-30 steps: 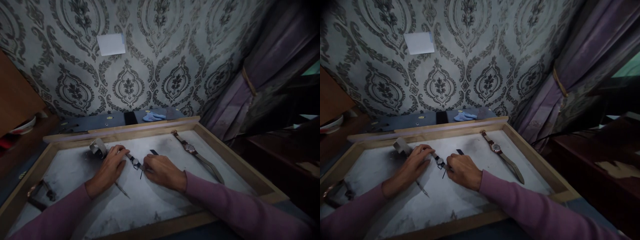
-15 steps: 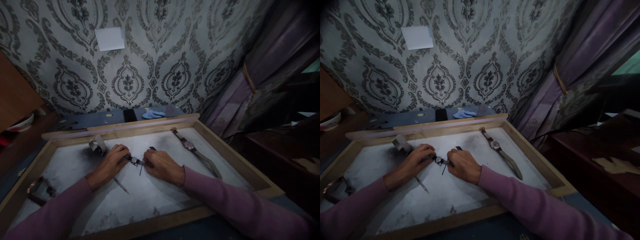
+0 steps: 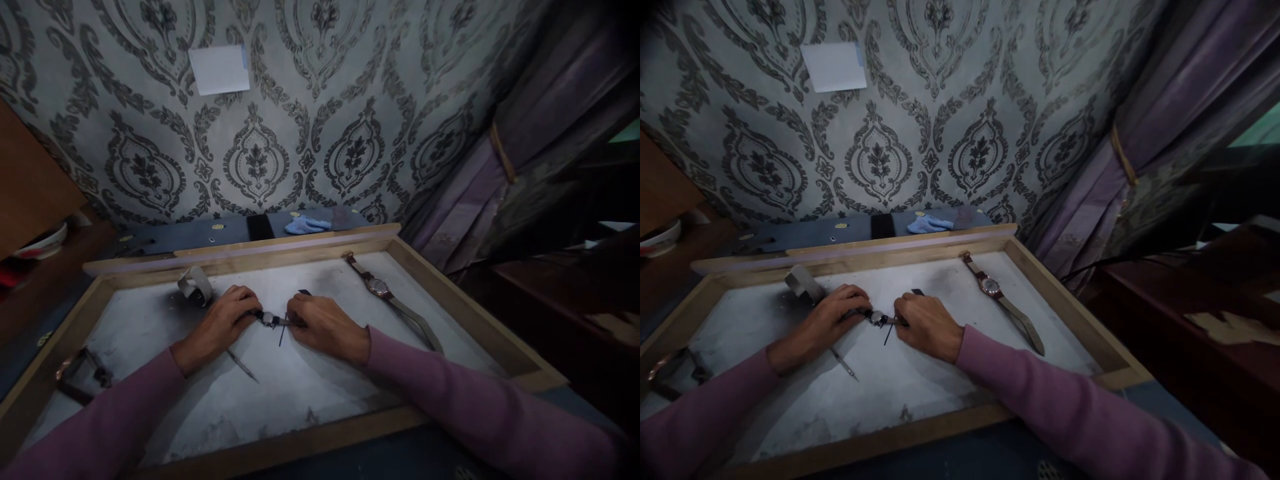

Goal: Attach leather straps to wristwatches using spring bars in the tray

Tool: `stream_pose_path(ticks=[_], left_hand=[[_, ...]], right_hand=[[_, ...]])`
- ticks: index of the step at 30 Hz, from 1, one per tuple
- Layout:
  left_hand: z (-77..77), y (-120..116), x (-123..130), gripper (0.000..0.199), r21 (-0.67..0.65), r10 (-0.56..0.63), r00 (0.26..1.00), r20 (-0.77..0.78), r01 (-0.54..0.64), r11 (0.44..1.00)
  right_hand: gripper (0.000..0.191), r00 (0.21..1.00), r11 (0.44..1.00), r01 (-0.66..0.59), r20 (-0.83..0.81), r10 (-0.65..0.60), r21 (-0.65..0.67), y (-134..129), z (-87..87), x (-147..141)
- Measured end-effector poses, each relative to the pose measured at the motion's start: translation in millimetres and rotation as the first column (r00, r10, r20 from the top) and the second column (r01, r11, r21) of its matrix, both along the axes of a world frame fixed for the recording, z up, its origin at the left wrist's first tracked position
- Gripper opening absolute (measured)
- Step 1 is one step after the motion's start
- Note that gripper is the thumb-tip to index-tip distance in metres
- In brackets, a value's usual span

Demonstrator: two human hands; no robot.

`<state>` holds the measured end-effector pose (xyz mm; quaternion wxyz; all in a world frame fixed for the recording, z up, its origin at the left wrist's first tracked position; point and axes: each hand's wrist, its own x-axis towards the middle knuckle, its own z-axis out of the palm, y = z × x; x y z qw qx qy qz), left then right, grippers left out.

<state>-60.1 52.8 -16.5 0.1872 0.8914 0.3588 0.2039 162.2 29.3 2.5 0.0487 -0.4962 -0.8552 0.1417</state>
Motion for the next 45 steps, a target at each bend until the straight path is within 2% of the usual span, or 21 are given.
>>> stream_pose_path(ticks=[14, 19, 30, 41, 45], left_hand=[[1.8, -3.3, -1.1, 0.016, 0.026, -0.023, 0.999, -0.045, 0.024, 0.999], [5.6, -6.3, 0.6, 0.022, 0.066, -0.046, 0.989, -0.138, 0.056, 0.996], [5.2, -8.7, 7.6, 0.008, 0.151, -0.078, 0.98, -0.18, 0.106, 0.983], [5.4, -12.5, 9.3, 0.011, 0.247, -0.094, 0.968, -0.232, 0.152, 0.957], [6.4, -14.3, 10.0, 0.012, 0.25, -0.089, 0.965, -0.246, 0.152, 0.956]], right_hand=[[0.01, 1.0, 1.0, -0.012, -0.005, 0.012, 0.008, 0.7, -1.6, 1.4], [0.013, 0.999, 0.999, -0.026, -0.02, 0.027, 0.019, 0.2, -1.2, 1.0], [0.005, 0.992, 0.998, -0.057, -0.111, 0.059, 0.022, 1.8, -6.7, -0.4], [0.005, 0.973, 0.997, -0.068, -0.221, 0.059, -0.029, 3.2, -9.2, 1.4], [0.013, 0.966, 0.996, -0.068, -0.251, 0.052, -0.055, 3.3, -10.6, 0.5]])
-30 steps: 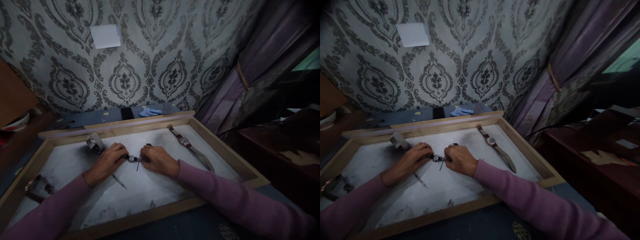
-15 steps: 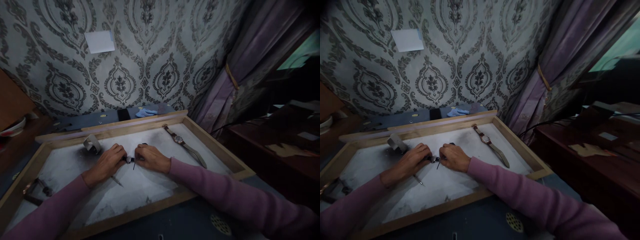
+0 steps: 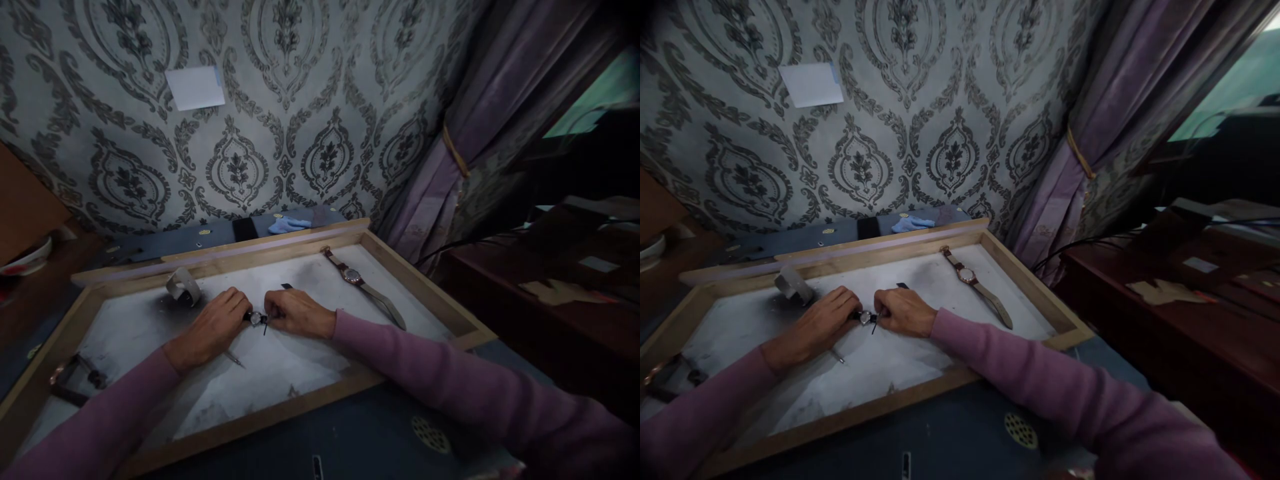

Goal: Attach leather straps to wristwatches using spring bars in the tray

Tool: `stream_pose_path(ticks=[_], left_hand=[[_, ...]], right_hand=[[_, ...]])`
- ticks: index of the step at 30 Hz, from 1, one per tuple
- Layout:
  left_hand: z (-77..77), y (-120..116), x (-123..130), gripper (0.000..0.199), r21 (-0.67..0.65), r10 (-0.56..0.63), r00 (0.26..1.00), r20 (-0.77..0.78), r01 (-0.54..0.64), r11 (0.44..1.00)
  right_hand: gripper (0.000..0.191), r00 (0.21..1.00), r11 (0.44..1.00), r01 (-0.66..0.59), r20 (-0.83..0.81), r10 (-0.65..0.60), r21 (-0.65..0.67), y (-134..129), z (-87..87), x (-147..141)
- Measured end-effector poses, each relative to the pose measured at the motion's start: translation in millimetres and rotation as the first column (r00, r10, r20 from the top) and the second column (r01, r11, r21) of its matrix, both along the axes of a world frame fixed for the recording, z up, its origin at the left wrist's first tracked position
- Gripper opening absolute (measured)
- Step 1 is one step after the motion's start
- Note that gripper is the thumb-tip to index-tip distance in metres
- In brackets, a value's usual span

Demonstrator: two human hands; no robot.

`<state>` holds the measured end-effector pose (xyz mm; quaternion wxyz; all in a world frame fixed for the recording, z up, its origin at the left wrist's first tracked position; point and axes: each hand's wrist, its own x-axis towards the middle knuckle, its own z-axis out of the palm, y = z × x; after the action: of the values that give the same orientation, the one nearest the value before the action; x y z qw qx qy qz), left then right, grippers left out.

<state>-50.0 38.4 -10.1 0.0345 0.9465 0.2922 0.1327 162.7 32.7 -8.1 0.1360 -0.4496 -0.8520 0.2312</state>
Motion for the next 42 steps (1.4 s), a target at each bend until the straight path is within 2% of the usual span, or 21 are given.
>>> stream_pose_path(ticks=[3, 10, 16, 19, 22, 28, 31, 35, 38, 42], left_hand=[[1.8, -2.5, 0.6, 0.013, -0.007, 0.006, 1.0, 0.01, -0.006, 1.0], [2.1, -3.6, -0.4, 0.01, -0.044, 0.006, 0.998, 0.056, -0.004, 0.999], [2.8, -5.6, -0.1, 0.012, -0.092, 0.016, 0.998, 0.062, -0.01, 0.996], [2.4, -7.2, 0.7, 0.013, -0.102, 0.011, 0.998, 0.069, -0.004, 0.995], [-0.2, -9.5, 1.6, 0.014, -0.088, -0.024, 0.995, 0.099, 0.033, 0.996], [-12.7, -4.5, 0.4, 0.009, -0.103, -0.025, 0.98, 0.198, 0.047, 0.994], [-10.7, -1.8, -0.9, 0.012, 0.005, -0.032, 0.968, 0.249, 0.032, 0.999], [-0.6, -4.1, -5.9, 0.021, 0.186, -0.003, 0.959, 0.284, -0.052, 0.981], [2.7, -6.3, -10.6, 0.026, 0.217, 0.04, 0.962, 0.271, -0.102, 0.971], [-0.8, -6.5, -12.0, 0.023, 0.247, 0.012, 0.966, 0.26, -0.078, 0.966]], right_hand=[[0.017, 1.0, 1.0, -0.004, -0.007, 0.004, -0.014, 0.2, -0.5, -0.5], [0.009, 0.999, 0.999, -0.04, -0.006, 0.04, -0.024, -0.4, 1.8, -1.2], [0.015, 0.995, 0.994, -0.097, -0.026, 0.095, -0.058, -0.7, 3.1, -3.2], [0.014, 0.996, 0.993, -0.086, -0.038, 0.083, -0.085, -0.7, 3.0, -5.8], [0.018, 0.999, 0.993, -0.036, -0.036, 0.032, -0.112, -3.6, 4.0, -8.6], [0.013, 0.99, 0.981, 0.075, -0.103, -0.094, -0.178, -7.4, 6.0, -9.0], [0.008, 0.96, 0.956, 0.147, -0.198, -0.2, -0.252, -5.6, 5.8, -5.2], [0.01, 0.879, 0.905, 0.197, -0.341, -0.333, -0.376, -2.8, 6.1, 10.3], [0.015, 0.797, 0.862, 0.233, -0.42, -0.435, -0.45, -1.2, 7.9, 34.8], [0.019, 0.679, 0.816, 0.319, -0.485, -0.552, -0.482, 1.8, 14.5, 80.9]])
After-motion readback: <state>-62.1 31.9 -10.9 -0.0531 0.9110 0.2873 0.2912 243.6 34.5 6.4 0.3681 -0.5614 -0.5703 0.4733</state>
